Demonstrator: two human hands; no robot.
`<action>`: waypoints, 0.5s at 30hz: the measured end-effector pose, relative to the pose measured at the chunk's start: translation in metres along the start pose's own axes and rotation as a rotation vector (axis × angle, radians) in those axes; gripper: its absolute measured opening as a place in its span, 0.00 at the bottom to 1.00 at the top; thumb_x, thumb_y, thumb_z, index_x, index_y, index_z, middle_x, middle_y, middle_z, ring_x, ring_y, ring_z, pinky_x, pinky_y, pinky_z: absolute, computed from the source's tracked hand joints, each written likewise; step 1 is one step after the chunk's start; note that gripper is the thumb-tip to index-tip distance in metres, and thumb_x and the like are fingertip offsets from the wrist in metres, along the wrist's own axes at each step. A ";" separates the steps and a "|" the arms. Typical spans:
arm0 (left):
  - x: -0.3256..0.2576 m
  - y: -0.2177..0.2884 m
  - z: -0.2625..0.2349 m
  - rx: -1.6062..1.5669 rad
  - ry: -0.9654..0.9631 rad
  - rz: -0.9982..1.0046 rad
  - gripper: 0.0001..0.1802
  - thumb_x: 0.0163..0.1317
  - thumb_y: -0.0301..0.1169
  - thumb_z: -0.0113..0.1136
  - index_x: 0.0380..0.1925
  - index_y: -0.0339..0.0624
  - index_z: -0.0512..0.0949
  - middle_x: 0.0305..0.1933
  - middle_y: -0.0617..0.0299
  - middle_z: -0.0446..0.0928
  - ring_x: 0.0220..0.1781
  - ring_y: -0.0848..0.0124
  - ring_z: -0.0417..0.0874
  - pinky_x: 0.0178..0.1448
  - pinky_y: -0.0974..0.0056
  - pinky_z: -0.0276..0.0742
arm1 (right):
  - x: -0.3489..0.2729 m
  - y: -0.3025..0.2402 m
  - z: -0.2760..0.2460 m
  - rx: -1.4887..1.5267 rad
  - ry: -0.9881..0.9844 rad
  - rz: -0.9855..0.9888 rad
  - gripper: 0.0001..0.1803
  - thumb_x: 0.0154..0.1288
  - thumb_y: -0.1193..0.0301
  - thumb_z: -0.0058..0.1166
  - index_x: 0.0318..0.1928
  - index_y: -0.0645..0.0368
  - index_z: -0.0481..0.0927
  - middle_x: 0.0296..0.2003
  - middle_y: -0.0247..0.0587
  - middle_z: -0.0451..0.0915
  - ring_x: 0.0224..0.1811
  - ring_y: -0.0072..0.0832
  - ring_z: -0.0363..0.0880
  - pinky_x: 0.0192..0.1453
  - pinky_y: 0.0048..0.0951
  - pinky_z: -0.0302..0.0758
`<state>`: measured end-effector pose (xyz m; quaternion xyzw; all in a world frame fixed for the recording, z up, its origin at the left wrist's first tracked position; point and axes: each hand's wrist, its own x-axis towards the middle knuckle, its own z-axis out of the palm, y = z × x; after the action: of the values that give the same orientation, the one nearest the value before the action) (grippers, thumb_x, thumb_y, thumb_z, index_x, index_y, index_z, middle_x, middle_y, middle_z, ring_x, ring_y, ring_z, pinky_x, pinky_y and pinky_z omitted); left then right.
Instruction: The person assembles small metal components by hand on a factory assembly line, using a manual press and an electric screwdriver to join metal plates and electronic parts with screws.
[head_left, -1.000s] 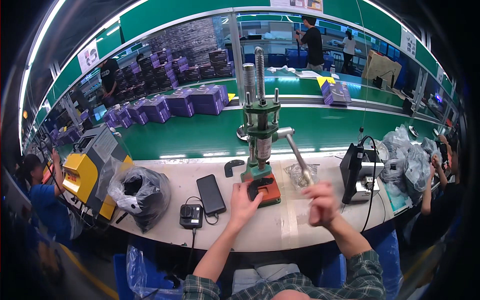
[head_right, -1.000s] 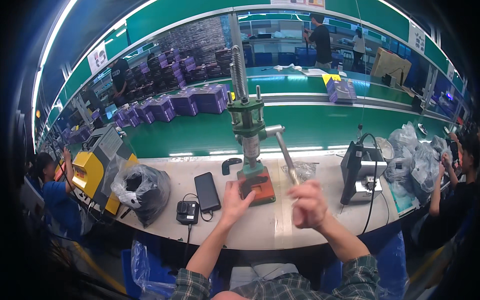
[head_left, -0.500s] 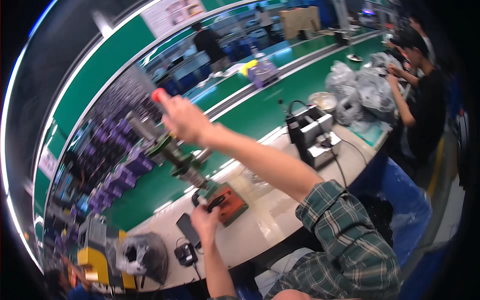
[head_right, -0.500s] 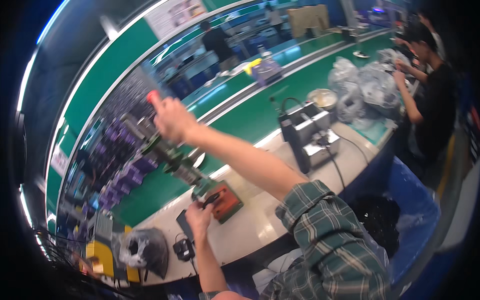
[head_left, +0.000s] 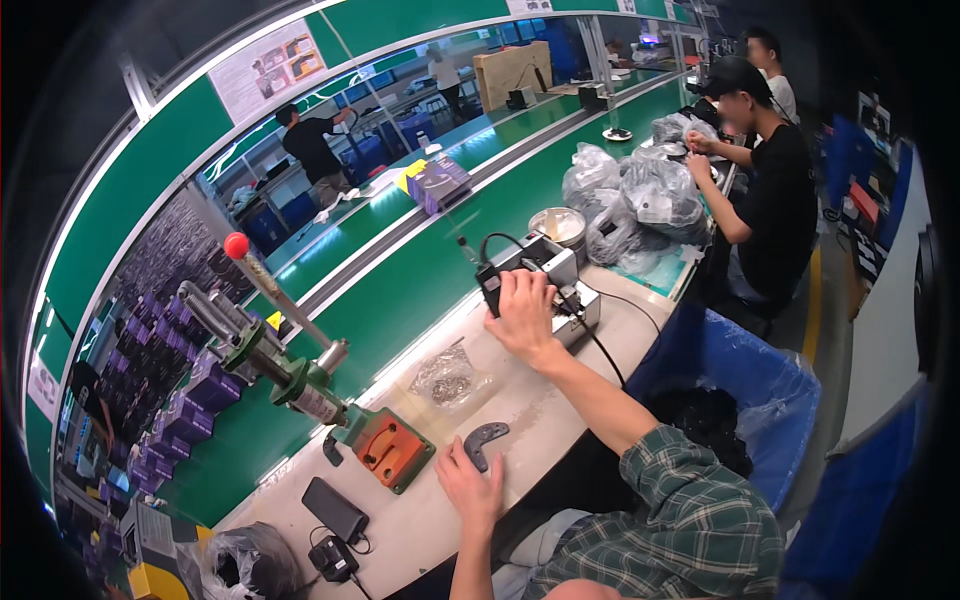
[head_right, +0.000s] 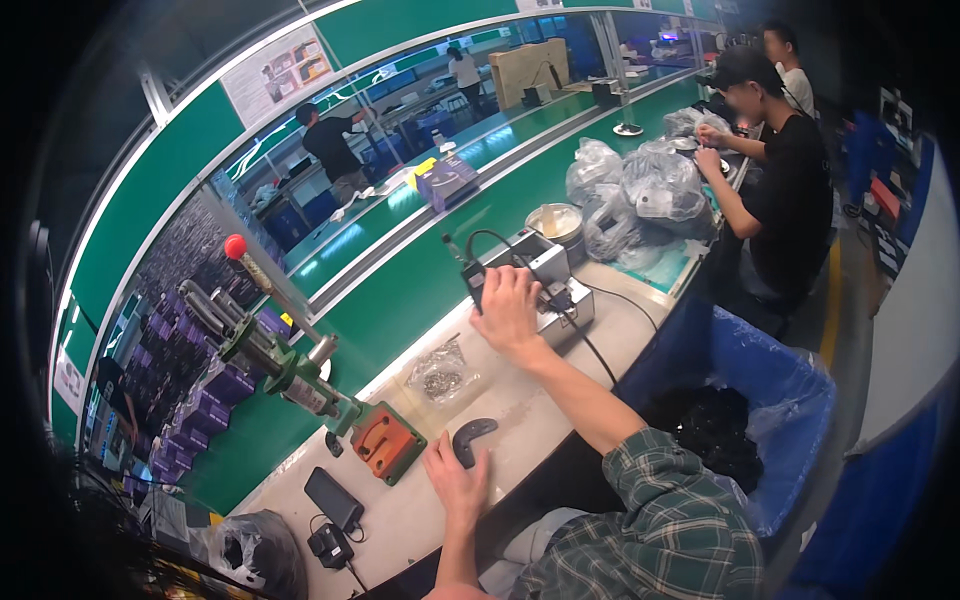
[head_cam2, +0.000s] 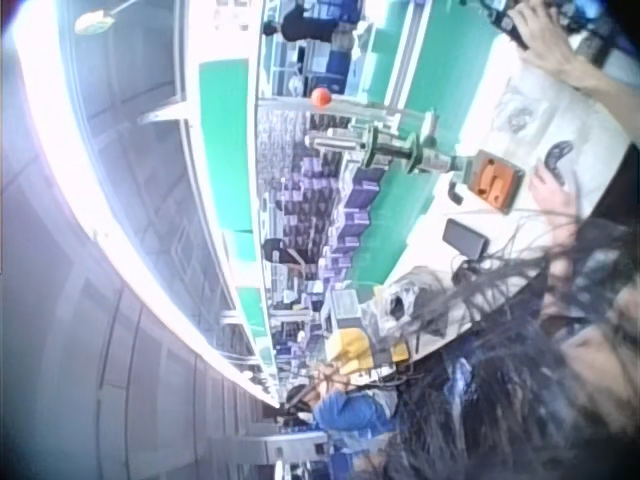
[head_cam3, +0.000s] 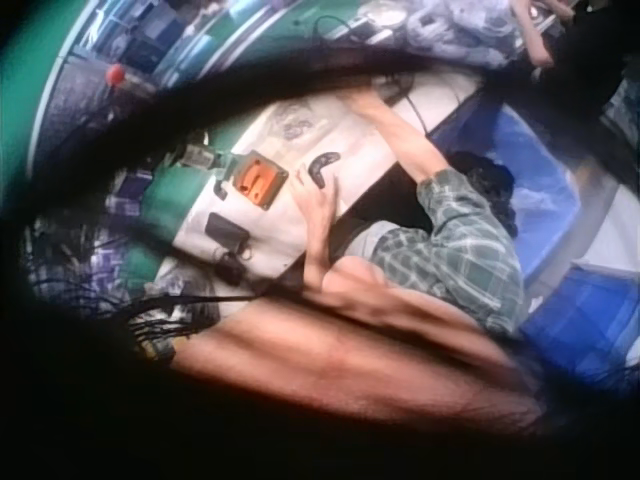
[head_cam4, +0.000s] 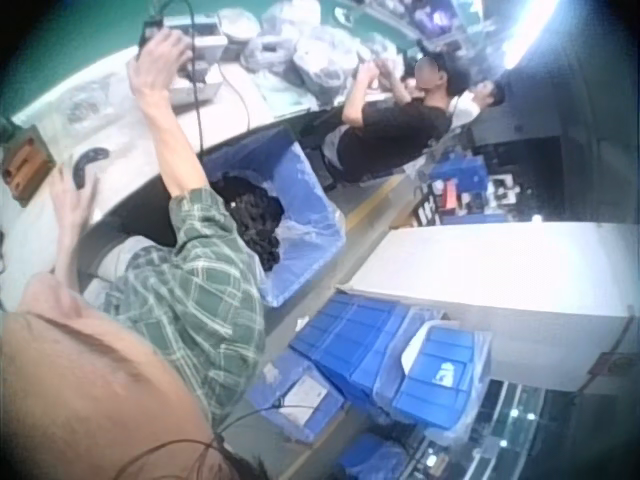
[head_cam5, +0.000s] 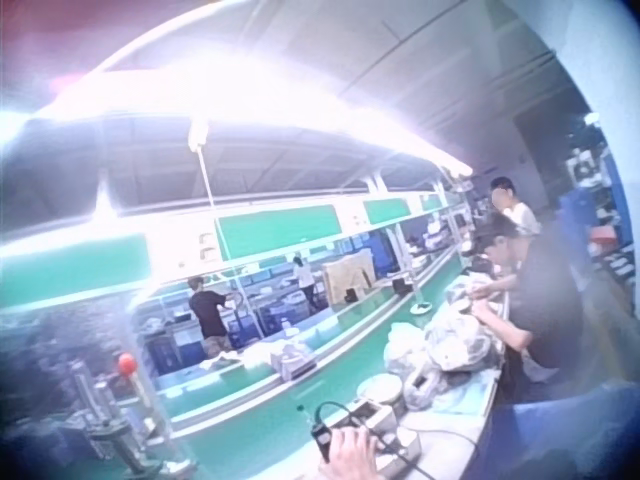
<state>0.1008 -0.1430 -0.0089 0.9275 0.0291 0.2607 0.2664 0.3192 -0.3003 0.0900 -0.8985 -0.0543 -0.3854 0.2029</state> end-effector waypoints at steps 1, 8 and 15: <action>-0.003 -0.003 -0.001 0.012 -0.007 0.006 0.39 0.57 0.39 0.73 0.63 0.28 0.71 0.59 0.41 0.71 0.64 0.43 0.70 0.70 0.45 0.67 | -0.003 -0.003 -0.006 0.095 0.037 -0.055 0.36 0.51 0.59 0.74 0.55 0.62 0.73 0.52 0.48 0.74 0.60 0.45 0.68 0.62 0.51 0.67; -0.002 -0.005 -0.006 0.019 -0.044 0.003 0.37 0.58 0.37 0.72 0.63 0.28 0.72 0.60 0.41 0.72 0.63 0.44 0.70 0.70 0.45 0.66 | -0.068 0.030 -0.063 1.459 -0.559 0.341 0.26 0.70 0.60 0.65 0.56 0.63 0.70 0.27 0.35 0.76 0.22 0.26 0.79 0.28 0.32 0.79; -0.002 -0.011 -0.005 0.033 -0.042 0.029 0.36 0.57 0.37 0.72 0.64 0.31 0.72 0.60 0.44 0.72 0.62 0.47 0.70 0.66 0.45 0.66 | 0.027 0.104 -0.068 1.325 -0.044 0.259 0.23 0.77 0.54 0.59 0.54 0.61 0.71 0.27 0.34 0.75 0.21 0.24 0.79 0.26 0.28 0.78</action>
<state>0.0972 -0.1316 -0.0120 0.9373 0.0142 0.2443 0.2480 0.3187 -0.4246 0.1178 -0.5910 -0.1751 -0.2248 0.7547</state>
